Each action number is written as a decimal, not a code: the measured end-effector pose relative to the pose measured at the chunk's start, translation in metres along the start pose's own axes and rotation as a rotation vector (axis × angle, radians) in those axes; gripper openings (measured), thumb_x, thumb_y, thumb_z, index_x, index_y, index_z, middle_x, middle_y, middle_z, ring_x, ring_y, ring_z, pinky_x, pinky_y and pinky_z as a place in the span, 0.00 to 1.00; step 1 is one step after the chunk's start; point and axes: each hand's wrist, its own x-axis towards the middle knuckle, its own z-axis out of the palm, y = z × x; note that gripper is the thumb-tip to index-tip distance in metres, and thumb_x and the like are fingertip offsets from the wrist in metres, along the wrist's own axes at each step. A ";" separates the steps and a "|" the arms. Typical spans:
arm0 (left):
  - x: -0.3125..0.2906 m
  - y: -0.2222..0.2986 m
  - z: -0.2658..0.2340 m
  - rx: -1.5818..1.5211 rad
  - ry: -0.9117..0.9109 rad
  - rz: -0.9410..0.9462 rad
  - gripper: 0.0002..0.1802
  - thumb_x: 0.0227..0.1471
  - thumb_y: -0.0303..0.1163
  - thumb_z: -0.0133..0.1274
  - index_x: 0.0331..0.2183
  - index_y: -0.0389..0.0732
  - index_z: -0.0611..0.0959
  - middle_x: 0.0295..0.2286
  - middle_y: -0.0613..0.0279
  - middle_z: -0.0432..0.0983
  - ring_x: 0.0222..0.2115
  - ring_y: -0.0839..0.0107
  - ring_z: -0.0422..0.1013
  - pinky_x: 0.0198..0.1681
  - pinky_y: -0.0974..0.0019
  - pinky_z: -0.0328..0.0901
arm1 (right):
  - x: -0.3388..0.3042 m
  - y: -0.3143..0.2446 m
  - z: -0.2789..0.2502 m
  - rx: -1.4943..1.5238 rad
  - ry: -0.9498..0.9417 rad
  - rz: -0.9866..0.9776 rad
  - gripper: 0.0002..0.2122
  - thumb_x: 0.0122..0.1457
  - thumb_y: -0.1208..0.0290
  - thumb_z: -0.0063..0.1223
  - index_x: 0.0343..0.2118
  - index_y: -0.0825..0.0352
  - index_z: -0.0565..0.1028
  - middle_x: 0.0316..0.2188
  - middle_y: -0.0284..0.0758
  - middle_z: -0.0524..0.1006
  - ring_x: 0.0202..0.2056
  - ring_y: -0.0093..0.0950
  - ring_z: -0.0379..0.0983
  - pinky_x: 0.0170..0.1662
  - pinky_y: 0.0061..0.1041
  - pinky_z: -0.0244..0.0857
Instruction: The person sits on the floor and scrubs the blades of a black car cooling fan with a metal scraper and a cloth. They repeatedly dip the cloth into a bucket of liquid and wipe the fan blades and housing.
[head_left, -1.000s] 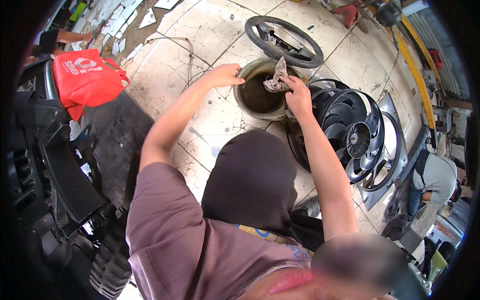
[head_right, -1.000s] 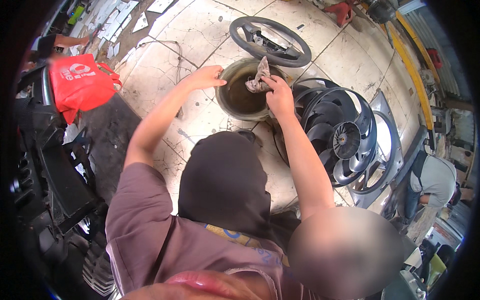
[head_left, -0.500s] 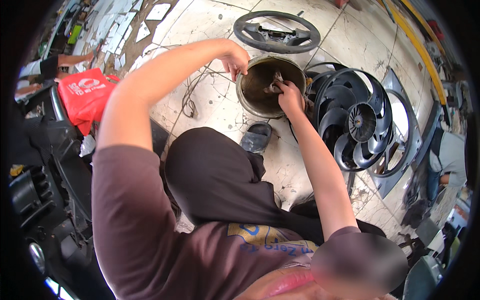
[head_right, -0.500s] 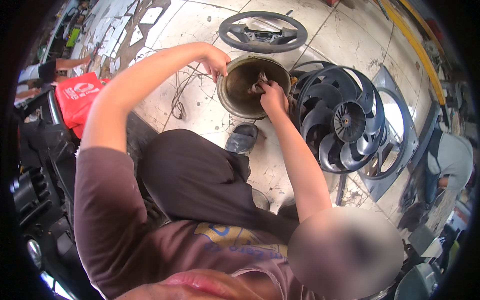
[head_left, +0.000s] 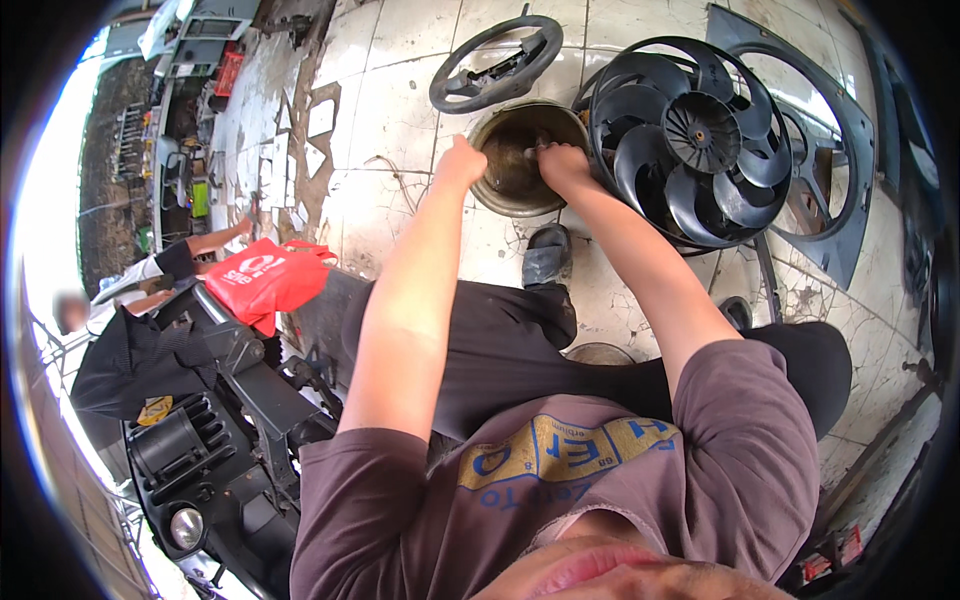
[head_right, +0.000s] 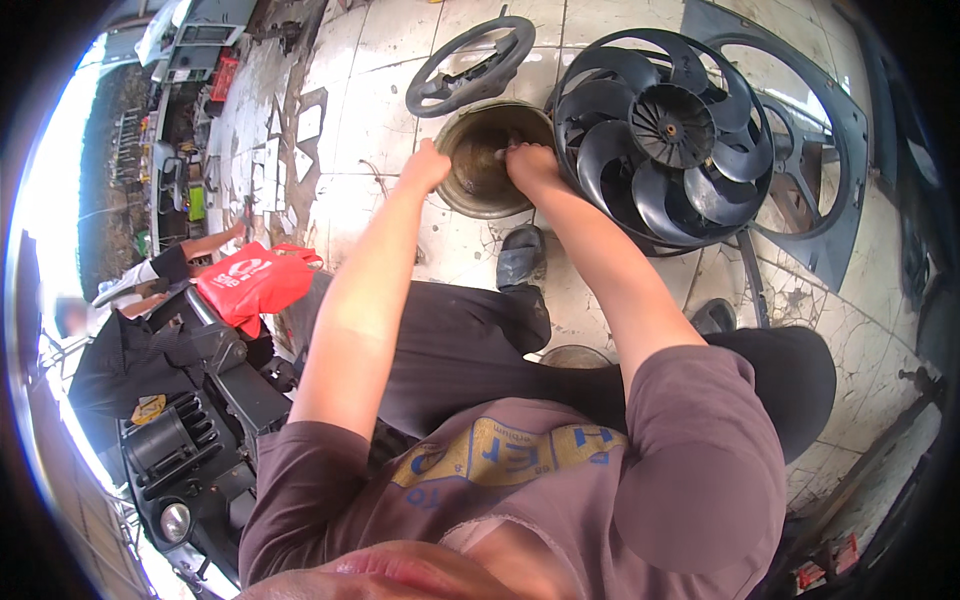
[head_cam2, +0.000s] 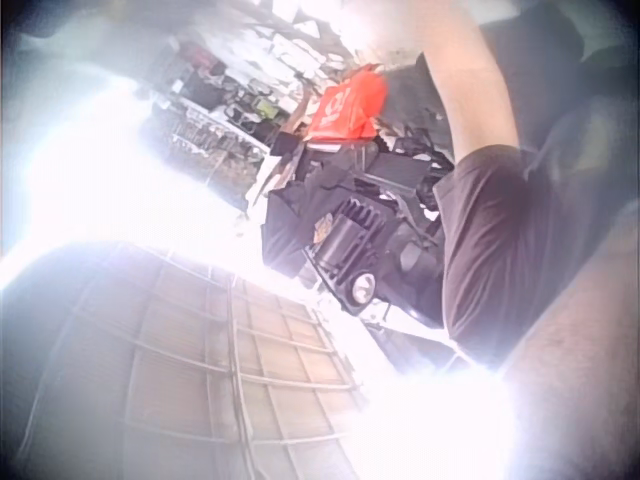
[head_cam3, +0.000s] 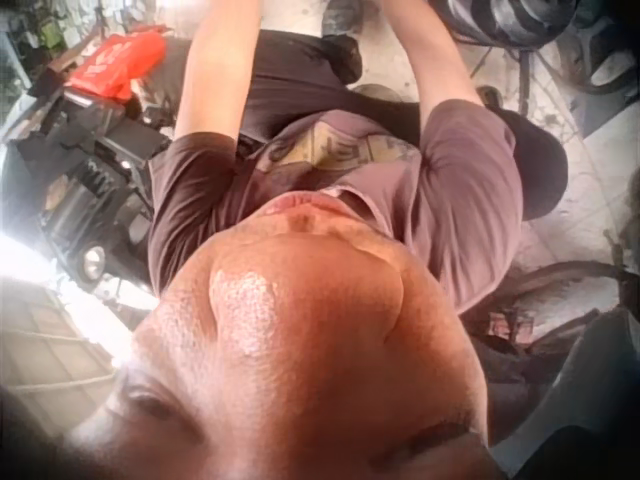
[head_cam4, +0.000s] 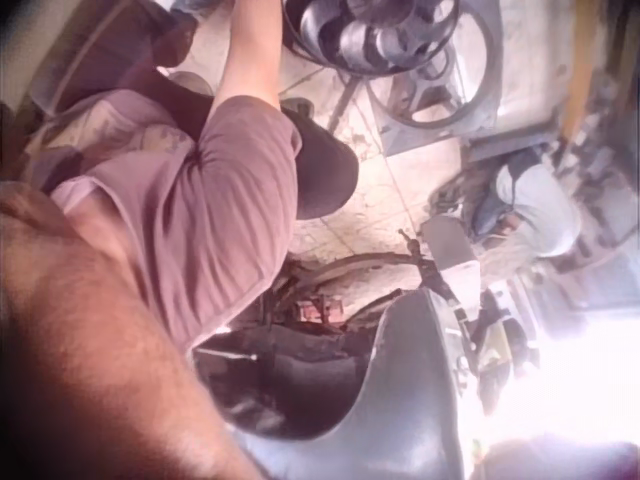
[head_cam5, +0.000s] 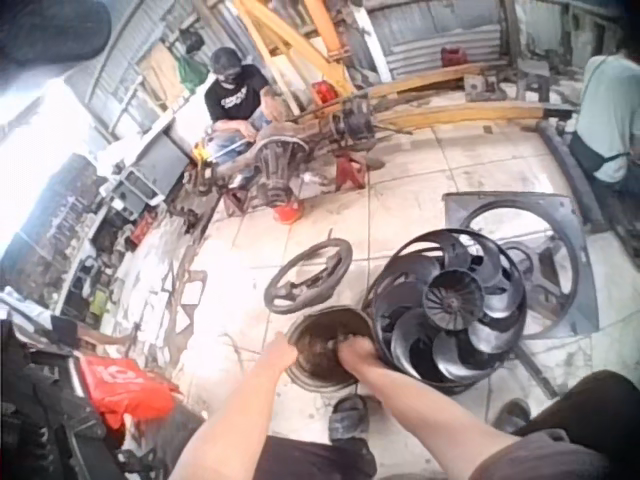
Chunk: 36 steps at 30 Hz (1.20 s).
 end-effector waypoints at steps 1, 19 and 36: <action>-0.012 0.005 0.006 -0.035 0.078 -0.012 0.34 0.58 0.34 0.50 0.64 0.38 0.68 0.52 0.30 0.78 0.54 0.39 0.75 0.61 0.43 0.67 | 0.003 0.004 -0.001 -0.012 -0.016 -0.007 0.17 0.70 0.69 0.43 0.54 0.58 0.83 0.49 0.38 0.85 0.53 0.41 0.81 0.52 0.44 0.74; -0.052 0.001 0.031 -0.228 0.049 -0.118 0.35 0.58 0.28 0.55 0.60 0.35 0.57 0.47 0.28 0.79 0.46 0.38 0.80 0.39 0.46 0.79 | -0.017 -0.012 -0.030 0.108 -0.199 0.083 0.16 0.57 0.68 0.60 0.49 0.56 0.87 0.51 0.38 0.86 0.54 0.39 0.83 0.58 0.44 0.67; -0.010 -0.065 0.089 -0.671 0.185 -0.353 0.40 0.56 0.25 0.49 0.69 0.42 0.60 0.55 0.34 0.77 0.53 0.36 0.76 0.48 0.45 0.77 | 0.003 -0.015 -0.128 0.863 -0.071 -0.224 0.16 0.51 0.68 0.65 0.44 0.62 0.87 0.38 0.40 0.88 0.41 0.34 0.83 0.49 0.34 0.75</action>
